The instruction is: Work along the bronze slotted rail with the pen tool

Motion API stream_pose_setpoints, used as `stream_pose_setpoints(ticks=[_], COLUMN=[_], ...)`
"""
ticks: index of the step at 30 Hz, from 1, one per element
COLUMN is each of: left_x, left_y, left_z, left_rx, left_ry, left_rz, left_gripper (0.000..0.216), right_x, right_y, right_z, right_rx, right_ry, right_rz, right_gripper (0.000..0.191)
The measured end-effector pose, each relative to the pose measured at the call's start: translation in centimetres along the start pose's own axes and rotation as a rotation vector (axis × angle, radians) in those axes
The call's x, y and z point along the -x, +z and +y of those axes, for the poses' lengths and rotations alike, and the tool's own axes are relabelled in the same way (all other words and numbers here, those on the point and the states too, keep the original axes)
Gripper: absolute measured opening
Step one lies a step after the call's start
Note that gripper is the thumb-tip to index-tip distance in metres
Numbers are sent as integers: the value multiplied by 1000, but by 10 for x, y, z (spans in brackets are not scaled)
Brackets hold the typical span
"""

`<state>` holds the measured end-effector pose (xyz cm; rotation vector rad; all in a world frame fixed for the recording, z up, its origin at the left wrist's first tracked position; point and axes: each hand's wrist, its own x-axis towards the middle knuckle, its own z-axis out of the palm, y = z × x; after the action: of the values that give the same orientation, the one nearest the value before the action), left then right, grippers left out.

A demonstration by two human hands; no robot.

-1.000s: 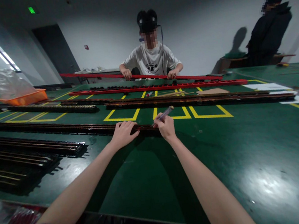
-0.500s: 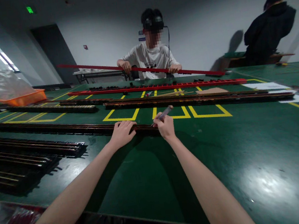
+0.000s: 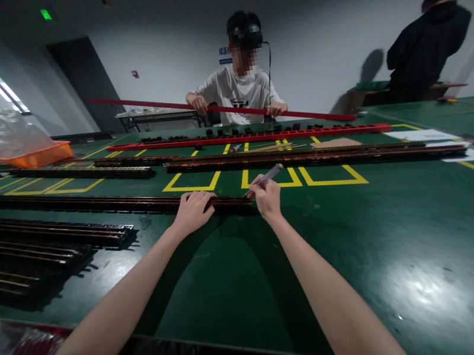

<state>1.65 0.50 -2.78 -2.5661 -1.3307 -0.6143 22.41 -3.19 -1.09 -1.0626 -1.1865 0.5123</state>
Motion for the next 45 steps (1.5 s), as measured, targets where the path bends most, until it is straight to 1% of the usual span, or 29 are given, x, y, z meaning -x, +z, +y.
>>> stream_pose_setpoints(ticks=[7,14,18,22,26,30,32,34,36,38,40,42,45], left_x=[0,1,1,3,3,2,3,5,7,9,9,10,10], left_y=[-1,2,1,-3,-9,-17,-21,-23,-24,-21,-17,-13,-10], left_z=[0,0,-4,-11,-19,-29,-36,-44,-52,-57,-58,-57,-53], left_rx=[9,-14,0,-8,-44,-68,-78,-87,-95,-104,-134,-176,-212], left_ry=[-2,-2,-2,0,-5,-31,-63,-103,-136,-151,-148,-144,-145], left_rz=[-7,16,6,-26,-90,-151,-171,-174,-175,-192,-181,-151,-109], left_gripper=[31,30,31,35,45,50,50,50,50,51,53,53,51], right_x=[2,5,5,4,3,3,4,8,13,19,26,32,37], right_y=[0,5,5,2,0,3,5,8,13,19,26,33,39], right_z=[-1,2,1,0,0,-1,-2,-3,-2,0,2,2,-3], right_rx=[-29,67,75,65,88,192,276,344,391,485,562,663,828], right_ry=[10,-11,-21,-19,-10,-72,-123,-175,-224,-245,-282,-343,-513], right_rz=[-25,-84,-101,-82,-41,26,29,5,-40,-72,-123,-227,-397], right_gripper=[11,10,11,12,15,16,19,22,20,20,19,21,19])
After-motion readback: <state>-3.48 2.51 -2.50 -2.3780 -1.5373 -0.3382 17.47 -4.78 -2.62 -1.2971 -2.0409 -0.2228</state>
